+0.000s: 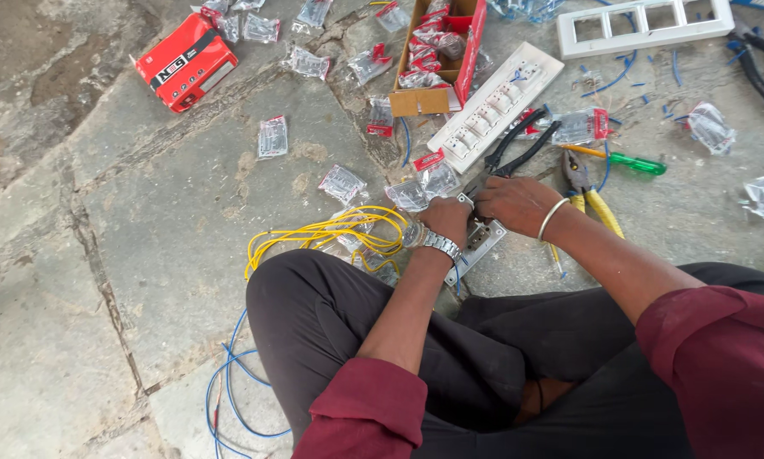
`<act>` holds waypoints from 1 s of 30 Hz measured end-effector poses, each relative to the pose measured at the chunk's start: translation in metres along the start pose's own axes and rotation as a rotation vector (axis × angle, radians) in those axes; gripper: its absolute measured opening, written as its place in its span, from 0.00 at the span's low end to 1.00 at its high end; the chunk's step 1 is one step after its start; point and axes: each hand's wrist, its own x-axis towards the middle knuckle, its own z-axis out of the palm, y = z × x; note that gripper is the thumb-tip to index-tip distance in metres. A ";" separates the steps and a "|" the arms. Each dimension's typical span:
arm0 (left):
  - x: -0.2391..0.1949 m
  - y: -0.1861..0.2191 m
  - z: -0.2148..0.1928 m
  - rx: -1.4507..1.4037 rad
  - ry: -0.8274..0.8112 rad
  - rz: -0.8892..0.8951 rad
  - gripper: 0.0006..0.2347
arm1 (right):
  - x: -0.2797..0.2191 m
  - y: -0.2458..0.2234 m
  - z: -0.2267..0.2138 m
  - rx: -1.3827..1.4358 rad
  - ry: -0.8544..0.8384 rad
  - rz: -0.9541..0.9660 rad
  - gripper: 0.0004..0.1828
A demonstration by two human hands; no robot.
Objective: The person sits on the floor and wires a white multi-gang electrical socket box. They strip yellow and blue wires with pliers, insert them into terminal screws, and tighten the connections with a screwdriver. The person handles the socket box, wires, pliers, and screwdriver throughout the clip.
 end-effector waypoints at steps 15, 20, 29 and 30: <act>-0.020 -0.012 -0.029 -0.109 -0.066 -0.163 0.08 | -0.001 -0.016 0.076 0.586 -0.045 0.603 0.26; -0.025 -0.023 -0.004 0.143 -0.214 -0.048 0.07 | 0.003 -0.013 0.091 0.538 -0.049 0.640 0.25; -0.042 -0.024 -0.014 0.167 -0.416 0.008 0.12 | 0.002 -0.008 0.092 0.588 -0.087 0.643 0.24; -0.046 -0.021 -0.014 0.169 -0.387 0.025 0.11 | 0.001 -0.007 0.093 0.584 -0.101 0.640 0.24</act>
